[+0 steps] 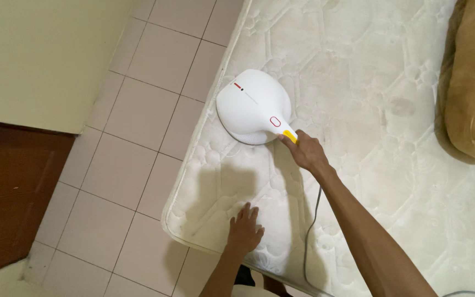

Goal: The person cleans the surface of a mattress using a handheld vacuum cleaner, moving it across different areas of the mattress by hand.

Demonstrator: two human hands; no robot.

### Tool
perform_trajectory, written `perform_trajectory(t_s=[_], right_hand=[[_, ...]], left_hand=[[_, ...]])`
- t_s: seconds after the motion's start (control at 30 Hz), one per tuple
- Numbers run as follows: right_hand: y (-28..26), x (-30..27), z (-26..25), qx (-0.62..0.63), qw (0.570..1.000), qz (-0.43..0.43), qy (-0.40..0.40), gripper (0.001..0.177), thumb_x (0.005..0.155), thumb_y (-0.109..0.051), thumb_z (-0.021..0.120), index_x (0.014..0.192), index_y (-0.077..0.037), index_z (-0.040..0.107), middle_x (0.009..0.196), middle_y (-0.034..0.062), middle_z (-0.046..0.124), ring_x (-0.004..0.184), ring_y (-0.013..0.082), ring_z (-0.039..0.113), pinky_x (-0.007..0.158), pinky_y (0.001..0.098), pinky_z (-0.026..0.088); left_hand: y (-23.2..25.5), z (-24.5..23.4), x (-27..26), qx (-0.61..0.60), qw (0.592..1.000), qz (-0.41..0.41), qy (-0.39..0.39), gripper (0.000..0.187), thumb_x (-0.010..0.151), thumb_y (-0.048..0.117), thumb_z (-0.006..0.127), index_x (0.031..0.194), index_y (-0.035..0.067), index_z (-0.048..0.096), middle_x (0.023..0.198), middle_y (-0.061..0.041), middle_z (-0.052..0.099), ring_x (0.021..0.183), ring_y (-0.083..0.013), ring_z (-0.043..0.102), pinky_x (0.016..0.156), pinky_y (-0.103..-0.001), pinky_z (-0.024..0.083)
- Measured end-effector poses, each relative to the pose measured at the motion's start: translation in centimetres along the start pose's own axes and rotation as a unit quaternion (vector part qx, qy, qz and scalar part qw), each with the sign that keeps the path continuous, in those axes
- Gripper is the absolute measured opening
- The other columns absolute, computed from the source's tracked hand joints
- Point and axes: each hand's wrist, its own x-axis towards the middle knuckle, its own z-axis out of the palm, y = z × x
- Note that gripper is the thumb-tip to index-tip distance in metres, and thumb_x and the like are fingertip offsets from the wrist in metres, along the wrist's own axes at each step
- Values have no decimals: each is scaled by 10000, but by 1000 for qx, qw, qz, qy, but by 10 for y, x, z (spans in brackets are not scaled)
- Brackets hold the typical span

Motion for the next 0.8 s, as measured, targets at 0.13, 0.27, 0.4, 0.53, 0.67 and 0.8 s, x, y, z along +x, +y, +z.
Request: perform_trajectory(t_s=[0.13,0.27,0.4,0.53,0.67,0.8], right_hand=[[36,-28,0,1,1000,11,-4,748,913,-740,492,1103,-30,629,717,145,674,702,303,710,634,474,542],[68,-60,4,17,999,29,4,705,914,-707,506,1115,-43,634,679,151,668,665,307,690,626,473,520],[100,-90,4,34,997,67,3,687,924,-681,539,1132,-34,635,673,149,662,646,292,679,619,459,517],[139,-118,4,54,995,84,0,656,898,-661,548,1180,-76,644,676,133,660,649,278,672,617,452,511],[189,-149,15,64,991,119,-5,647,894,-651,544,1180,-84,662,693,124,687,647,239,688,625,417,533],[238,-185,30,112,982,153,2,629,905,-628,563,1160,-65,678,712,147,677,630,237,648,613,408,539]], left_hand=[[0,0,4,2,1000,2,3,735,936,399,641,1550,135,337,1657,-130,215,1471,-343,308,1161,-589,303],[0,-2,6,10,1000,-5,-5,743,925,401,645,1547,134,339,1651,-127,214,1473,-343,302,1161,-577,307],[-1,-2,4,18,1000,-8,-11,744,915,401,645,1546,146,344,1656,-115,208,1480,-332,295,1167,-566,312],[-3,-3,5,26,1000,0,-14,738,933,411,633,1551,135,339,1657,-120,213,1481,-336,294,1173,-566,305],[-4,-7,8,36,999,3,-34,727,952,388,624,1556,117,323,1642,-141,203,1472,-353,282,1178,-556,279],[-5,-10,10,16,1000,15,-4,688,950,367,626,1536,106,375,1611,-144,287,1424,-355,366,1165,-525,324]])
